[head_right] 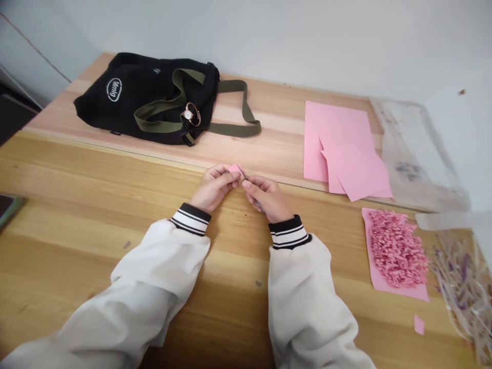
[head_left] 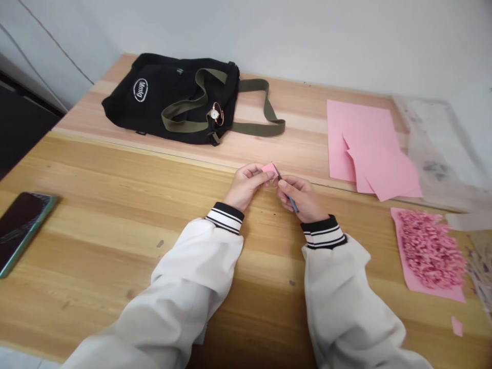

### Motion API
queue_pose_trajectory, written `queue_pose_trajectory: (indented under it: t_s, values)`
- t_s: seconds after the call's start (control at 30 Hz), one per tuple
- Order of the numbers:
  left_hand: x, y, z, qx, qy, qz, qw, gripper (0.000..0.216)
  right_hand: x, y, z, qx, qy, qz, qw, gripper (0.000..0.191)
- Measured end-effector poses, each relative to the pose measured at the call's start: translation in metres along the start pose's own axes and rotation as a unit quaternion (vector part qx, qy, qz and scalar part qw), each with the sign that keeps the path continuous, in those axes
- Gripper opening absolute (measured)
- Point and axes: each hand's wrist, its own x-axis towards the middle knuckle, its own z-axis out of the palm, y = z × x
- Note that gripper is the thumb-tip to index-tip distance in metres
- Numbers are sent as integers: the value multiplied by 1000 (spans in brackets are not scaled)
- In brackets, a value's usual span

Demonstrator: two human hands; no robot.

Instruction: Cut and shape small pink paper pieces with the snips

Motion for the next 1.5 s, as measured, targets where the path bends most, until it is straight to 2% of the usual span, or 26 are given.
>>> queue_pose_trajectory:
  t_s: [0.87,1.5]
  values:
    - [0,1,-4,21,-32,-7,999,27,3,4,-5,20,-27,-12,999,36]
    - [0,0,-4,48,-24,-2,999,26,1,1,-4,15,-37,-9,999,37]
